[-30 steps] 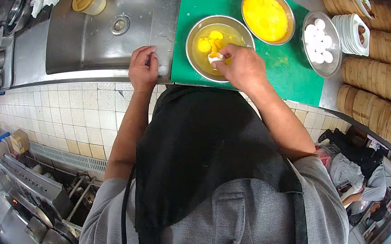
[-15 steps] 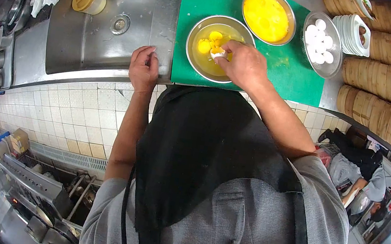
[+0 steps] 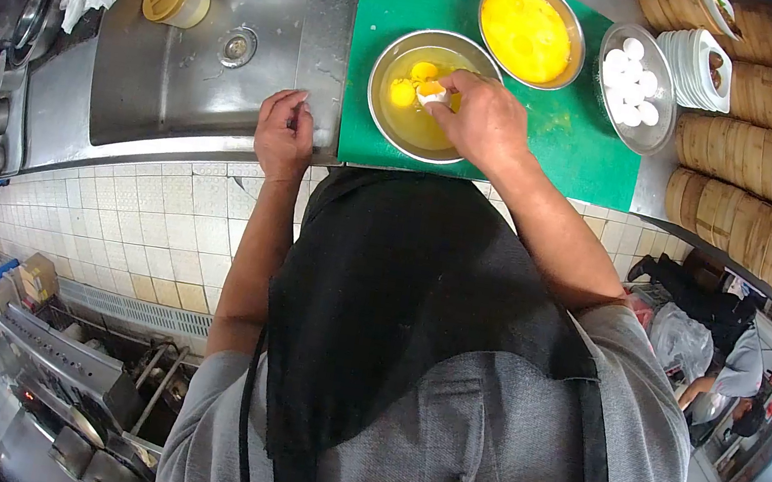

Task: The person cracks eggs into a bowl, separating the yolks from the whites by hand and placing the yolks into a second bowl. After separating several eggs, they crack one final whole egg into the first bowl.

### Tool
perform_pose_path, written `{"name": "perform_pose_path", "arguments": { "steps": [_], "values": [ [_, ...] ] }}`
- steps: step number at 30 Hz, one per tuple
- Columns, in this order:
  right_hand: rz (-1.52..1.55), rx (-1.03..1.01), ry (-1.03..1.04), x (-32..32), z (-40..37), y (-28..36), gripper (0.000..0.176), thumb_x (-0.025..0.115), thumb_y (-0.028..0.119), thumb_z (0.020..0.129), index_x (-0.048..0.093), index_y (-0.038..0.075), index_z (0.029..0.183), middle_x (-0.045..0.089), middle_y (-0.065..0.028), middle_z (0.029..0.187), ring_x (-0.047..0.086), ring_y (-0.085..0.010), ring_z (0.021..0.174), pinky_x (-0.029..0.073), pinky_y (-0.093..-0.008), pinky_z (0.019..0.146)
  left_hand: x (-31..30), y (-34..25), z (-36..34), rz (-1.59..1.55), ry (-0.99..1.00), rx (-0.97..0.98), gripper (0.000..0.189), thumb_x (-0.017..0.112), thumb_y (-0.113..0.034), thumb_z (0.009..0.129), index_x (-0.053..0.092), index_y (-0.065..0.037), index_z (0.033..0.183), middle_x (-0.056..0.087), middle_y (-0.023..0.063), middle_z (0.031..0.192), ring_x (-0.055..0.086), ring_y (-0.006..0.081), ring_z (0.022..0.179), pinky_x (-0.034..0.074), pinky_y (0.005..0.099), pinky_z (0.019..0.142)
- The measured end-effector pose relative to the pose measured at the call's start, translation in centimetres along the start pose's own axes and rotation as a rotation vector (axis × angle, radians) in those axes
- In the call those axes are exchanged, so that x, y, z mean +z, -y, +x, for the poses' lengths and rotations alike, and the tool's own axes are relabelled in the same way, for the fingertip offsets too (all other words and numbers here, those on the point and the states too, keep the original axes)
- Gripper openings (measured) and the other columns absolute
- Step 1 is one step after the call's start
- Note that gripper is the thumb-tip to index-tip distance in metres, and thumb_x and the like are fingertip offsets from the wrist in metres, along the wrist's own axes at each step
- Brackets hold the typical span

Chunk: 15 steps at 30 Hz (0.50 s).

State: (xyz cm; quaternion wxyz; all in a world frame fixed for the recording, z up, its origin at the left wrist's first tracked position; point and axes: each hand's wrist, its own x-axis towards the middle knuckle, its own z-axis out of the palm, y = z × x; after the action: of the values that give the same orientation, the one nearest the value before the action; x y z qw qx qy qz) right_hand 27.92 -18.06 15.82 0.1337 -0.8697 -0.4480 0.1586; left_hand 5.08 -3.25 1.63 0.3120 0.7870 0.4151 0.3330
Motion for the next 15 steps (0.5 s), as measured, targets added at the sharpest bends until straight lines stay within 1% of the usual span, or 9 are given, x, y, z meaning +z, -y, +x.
{"name": "perform_pose_path", "arguments": {
  "steps": [2,11,15],
  "values": [
    [0.028,-0.032,-0.027,0.18,0.09,-0.25,0.034,0.079,0.034,0.083,0.073,0.010,0.106,0.073,-0.0155,0.097,0.070,-0.0348,0.094,0.055,-0.0463,0.082,0.00,-0.03,0.03,0.006,0.000,0.003,0.019,0.067,-0.008,0.089,0.074,-0.008,0.107,0.068,0.0096,0.111,0.068,0.0200,0.079,0.056,0.0309,0.069],
    [-0.010,-0.044,-0.052,0.43,0.39,-0.41,0.034,0.078,0.034,0.083,0.073,0.011,0.107,0.073,-0.0160,0.097,0.071,-0.0350,0.092,0.056,-0.0459,0.082,0.14,0.07,0.03,-0.024,-0.024,0.046,0.019,0.067,-0.008,0.089,0.074,-0.007,0.107,0.068,0.0099,0.110,0.067,0.0200,0.078,0.056,0.0310,0.070],
    [-0.004,-0.053,-0.061,0.64,0.47,-0.54,0.034,0.078,0.034,0.083,0.073,0.010,0.108,0.073,-0.0162,0.096,0.071,-0.0349,0.092,0.056,-0.0458,0.082,0.08,0.06,-0.02,-0.023,0.001,0.004,0.019,0.067,-0.008,0.089,0.074,-0.007,0.107,0.069,0.0099,0.110,0.067,0.0199,0.078,0.056,0.0312,0.070]
  ]
}}
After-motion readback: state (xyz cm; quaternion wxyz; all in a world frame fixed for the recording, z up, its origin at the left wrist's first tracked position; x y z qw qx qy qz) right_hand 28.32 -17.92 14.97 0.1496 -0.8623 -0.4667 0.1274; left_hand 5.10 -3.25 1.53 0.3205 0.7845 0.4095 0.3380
